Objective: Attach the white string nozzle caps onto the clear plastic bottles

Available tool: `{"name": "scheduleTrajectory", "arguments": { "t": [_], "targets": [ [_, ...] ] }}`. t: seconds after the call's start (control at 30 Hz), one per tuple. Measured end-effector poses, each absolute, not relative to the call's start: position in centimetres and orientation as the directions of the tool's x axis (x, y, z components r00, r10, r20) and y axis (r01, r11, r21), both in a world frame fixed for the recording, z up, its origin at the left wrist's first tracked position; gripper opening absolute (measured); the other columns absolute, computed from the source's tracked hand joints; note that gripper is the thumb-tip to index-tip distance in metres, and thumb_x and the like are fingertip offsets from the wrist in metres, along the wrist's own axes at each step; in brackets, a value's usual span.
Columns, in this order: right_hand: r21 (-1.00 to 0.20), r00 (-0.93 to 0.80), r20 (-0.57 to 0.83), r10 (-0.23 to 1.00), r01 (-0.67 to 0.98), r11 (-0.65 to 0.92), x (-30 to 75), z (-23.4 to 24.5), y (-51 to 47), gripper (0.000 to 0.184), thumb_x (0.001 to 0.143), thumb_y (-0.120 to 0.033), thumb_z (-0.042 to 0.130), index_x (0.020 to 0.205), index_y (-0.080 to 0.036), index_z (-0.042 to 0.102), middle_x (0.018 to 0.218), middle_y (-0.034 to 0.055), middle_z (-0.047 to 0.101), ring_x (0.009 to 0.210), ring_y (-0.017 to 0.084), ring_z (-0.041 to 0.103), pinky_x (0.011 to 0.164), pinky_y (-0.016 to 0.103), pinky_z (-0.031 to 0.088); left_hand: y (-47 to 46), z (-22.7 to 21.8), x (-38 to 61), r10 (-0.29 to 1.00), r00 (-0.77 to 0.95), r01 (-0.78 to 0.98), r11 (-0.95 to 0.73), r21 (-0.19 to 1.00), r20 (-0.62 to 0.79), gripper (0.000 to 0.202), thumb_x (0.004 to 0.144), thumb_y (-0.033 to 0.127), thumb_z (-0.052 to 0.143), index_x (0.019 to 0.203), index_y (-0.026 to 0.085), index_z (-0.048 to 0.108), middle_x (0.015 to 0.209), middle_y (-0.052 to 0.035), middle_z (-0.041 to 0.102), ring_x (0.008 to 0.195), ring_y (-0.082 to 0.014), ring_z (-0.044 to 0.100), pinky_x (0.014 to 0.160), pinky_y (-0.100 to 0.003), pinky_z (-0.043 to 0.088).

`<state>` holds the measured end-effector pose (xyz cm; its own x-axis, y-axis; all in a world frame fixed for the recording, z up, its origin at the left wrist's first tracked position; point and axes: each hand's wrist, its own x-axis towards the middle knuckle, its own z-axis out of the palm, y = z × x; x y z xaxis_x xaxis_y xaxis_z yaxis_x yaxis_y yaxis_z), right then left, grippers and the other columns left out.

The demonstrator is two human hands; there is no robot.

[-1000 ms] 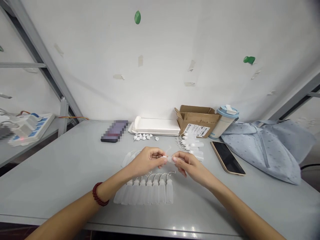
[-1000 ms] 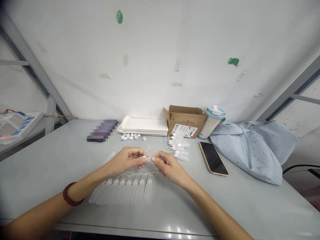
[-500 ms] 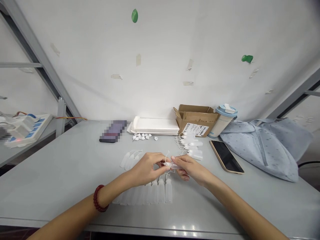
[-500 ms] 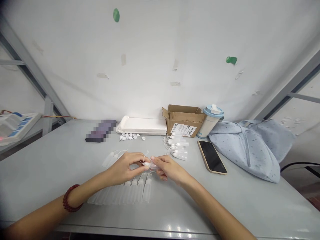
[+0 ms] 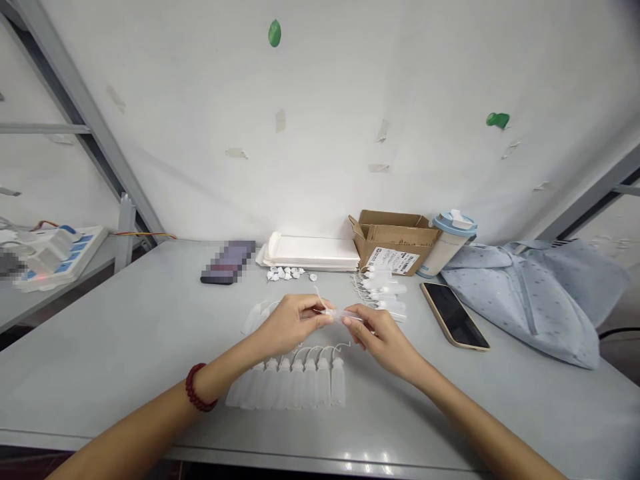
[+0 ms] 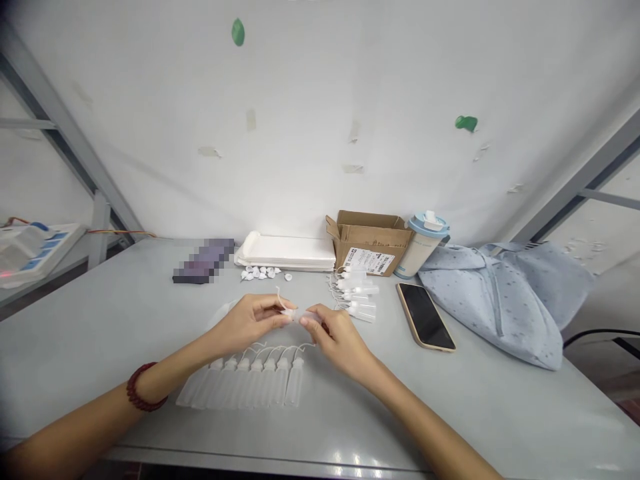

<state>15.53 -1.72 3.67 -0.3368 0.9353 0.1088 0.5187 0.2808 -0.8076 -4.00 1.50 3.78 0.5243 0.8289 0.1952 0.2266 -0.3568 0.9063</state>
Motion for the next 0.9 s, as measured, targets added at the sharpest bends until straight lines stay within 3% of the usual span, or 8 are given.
{"name": "scheduleTrajectory", "arguments": {
  "t": [0.1, 0.2, 0.43, 0.6, 0.73, 0.83, 0.9],
  "targets": [
    [-0.868, -0.339, 0.025, 0.940, 0.460, 0.189, 15.5, 3.5, -1.6, 0.041, 0.090, -0.050, 0.037, 0.068, -0.018, 0.050, 0.046, -0.0048, 0.044, 0.042, 0.009, 0.039, 0.048, 0.024, 0.032, 1.6, 3.2, -4.0, 0.769, 0.510, 0.271, -0.569, 0.776, 0.386, 0.013, 0.081, 0.019, 0.057, 0.084, 0.015, 0.069, 0.092, -0.0074, 0.070, 0.081, -0.0167, 0.062, 0.073, -0.026, 0.049],
    [-0.923, -0.369, -0.038, 0.929, 0.369, 0.109, 15.5, 3.3, -1.4, 0.045, 0.089, -0.055, 0.035, 0.067, -0.018, 0.048, 0.047, -0.0050, 0.044, 0.040, 0.008, 0.039, 0.047, 0.024, 0.032, 1.5, 3.1, -3.9, 0.743, 0.502, 0.255, -0.616, 0.745, 0.443, 0.013, 0.080, 0.018, 0.058, 0.083, 0.015, 0.070, 0.088, -0.0069, 0.070, 0.079, -0.0161, 0.063, 0.073, -0.026, 0.049],
    [-0.948, -0.361, -0.002, 0.933, 0.298, 0.113, 15.4, 3.3, -1.4, 0.044, 0.087, -0.055, 0.041, 0.068, -0.017, 0.049, 0.052, -0.0042, 0.046, 0.044, 0.008, 0.042, 0.048, 0.023, 0.033, 1.4, 4.2, -4.0, 0.827, 0.528, 0.189, -0.337, 0.922, 0.193, 0.021, 0.084, 0.031, 0.055, 0.091, 0.016, 0.070, 0.084, -0.0032, 0.068, 0.075, -0.0135, 0.062, 0.070, -0.022, 0.050],
    [-0.948, -0.348, 0.009, 0.937, 0.296, 0.119, 15.3, 3.6, -1.6, 0.046, 0.086, -0.057, 0.041, 0.063, -0.018, 0.047, 0.049, -0.0046, 0.045, 0.042, 0.008, 0.040, 0.048, 0.023, 0.033, 1.1, 4.4, -3.9, 0.844, 0.521, 0.286, -0.309, 0.907, 0.123, 0.031, 0.086, 0.038, 0.051, 0.073, 0.014, 0.065, 0.071, -0.0020, 0.064, 0.065, -0.0125, 0.059, 0.061, -0.021, 0.047],
    [-0.985, -0.386, -0.056, 0.921, 0.172, 0.012, 15.3, 3.8, -1.7, 0.049, 0.084, -0.060, 0.043, 0.062, -0.017, 0.049, 0.041, -0.0075, 0.038, 0.035, 0.006, 0.036, 0.043, 0.023, 0.029, 1.0, 3.9, -3.8, 0.794, 0.528, 0.354, -0.527, 0.773, 0.300, 0.030, 0.089, 0.033, 0.048, 0.071, 0.014, 0.063, 0.068, -0.0018, 0.061, 0.062, -0.0115, 0.054, 0.058, -0.021, 0.042],
    [-0.986, -0.420, -0.168, 0.892, 0.055, -0.159, 15.4, 3.7, -1.5, 0.048, 0.083, -0.059, 0.045, 0.069, -0.014, 0.056, 0.038, -0.0102, 0.030, 0.031, 0.005, 0.030, 0.038, 0.022, 0.022, 1.1, 3.3, -3.8, 0.658, 0.556, 0.341, -0.738, 0.582, 0.508, 0.020, 0.090, 0.025, 0.047, 0.084, 0.014, 0.062, 0.075, -0.0036, 0.060, 0.064, -0.0119, 0.051, 0.060, -0.023, 0.041],
    [-0.972, -0.426, -0.220, 0.878, 0.020, -0.233, 15.5, 3.6, -1.4, 0.049, 0.083, -0.058, 0.046, 0.066, -0.013, 0.057, 0.035, -0.0109, 0.027, 0.029, 0.004, 0.026, 0.037, 0.021, 0.019, 1.2, 3.0, -3.9, 0.587, 0.578, 0.318, -0.802, 0.506, 0.567, 0.016, 0.091, 0.021, 0.046, 0.093, 0.013, 0.060, 0.079, -0.0051, 0.060, 0.068, -0.0128, 0.052, 0.062, -0.023, 0.041]
  ]
}}
